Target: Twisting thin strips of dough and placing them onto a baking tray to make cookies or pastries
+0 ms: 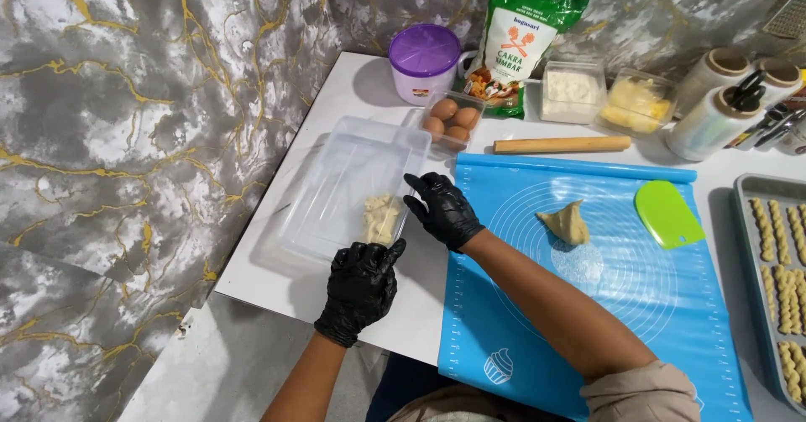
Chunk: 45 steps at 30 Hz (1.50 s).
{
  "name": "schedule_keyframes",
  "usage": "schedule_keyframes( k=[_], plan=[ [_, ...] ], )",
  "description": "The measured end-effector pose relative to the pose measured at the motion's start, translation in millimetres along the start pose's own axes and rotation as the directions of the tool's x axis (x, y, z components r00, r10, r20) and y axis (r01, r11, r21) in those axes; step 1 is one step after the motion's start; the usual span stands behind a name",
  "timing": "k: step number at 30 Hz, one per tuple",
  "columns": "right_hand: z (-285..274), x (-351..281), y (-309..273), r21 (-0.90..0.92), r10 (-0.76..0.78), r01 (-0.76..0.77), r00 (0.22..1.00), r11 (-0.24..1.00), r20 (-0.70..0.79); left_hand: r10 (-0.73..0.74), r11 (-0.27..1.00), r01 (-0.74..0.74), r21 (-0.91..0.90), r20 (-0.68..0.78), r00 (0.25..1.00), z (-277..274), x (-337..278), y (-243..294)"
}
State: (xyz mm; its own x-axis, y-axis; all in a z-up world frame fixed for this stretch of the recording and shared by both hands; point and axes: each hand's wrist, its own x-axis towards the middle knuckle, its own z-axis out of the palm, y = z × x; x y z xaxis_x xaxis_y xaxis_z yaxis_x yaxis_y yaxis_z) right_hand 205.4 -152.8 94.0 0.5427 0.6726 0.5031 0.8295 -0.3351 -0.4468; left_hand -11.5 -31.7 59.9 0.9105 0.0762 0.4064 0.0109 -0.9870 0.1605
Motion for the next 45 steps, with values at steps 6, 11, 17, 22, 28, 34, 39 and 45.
schedule_keyframes(
  k=[6,11,17,22,28,34,39,45],
  plan=[
    [10,3,3,0.281,0.121,-0.135,0.990,0.950,0.066,0.087,0.977,-0.097,0.192,0.059,0.994,26,-12,-16],
    [8,3,-2,0.348,0.137,-0.138,0.990,0.927,0.027,0.065,0.964,-0.070,0.256,0.030,0.997,36,-15,-23],
    [11,8,-7,0.344,0.166,-0.186,0.982,0.920,0.088,0.028,0.979,-0.055,0.197,0.135,0.990,17,-11,-18],
    [15,16,-2,0.302,0.197,-0.235,0.969,0.924,0.150,-0.016,0.989,-0.014,0.149,0.196,0.980,4,0,-21],
    [3,23,-6,0.247,0.218,-0.279,0.944,0.928,0.248,-0.033,0.990,0.012,0.140,0.153,0.988,-18,13,-12],
    [-24,5,-6,0.096,0.093,-0.120,0.964,0.988,0.248,-0.060,0.988,0.047,0.150,0.084,0.995,-28,22,-4],
    [-101,-35,12,-0.170,0.046,-0.018,0.986,0.985,0.162,-0.126,0.973,0.121,0.198,0.009,0.992,-56,34,30],
    [-157,-99,87,-0.454,0.007,-0.005,1.000,0.891,0.003,0.073,0.997,-0.069,0.038,-0.134,0.988,-49,72,95]
  ],
)
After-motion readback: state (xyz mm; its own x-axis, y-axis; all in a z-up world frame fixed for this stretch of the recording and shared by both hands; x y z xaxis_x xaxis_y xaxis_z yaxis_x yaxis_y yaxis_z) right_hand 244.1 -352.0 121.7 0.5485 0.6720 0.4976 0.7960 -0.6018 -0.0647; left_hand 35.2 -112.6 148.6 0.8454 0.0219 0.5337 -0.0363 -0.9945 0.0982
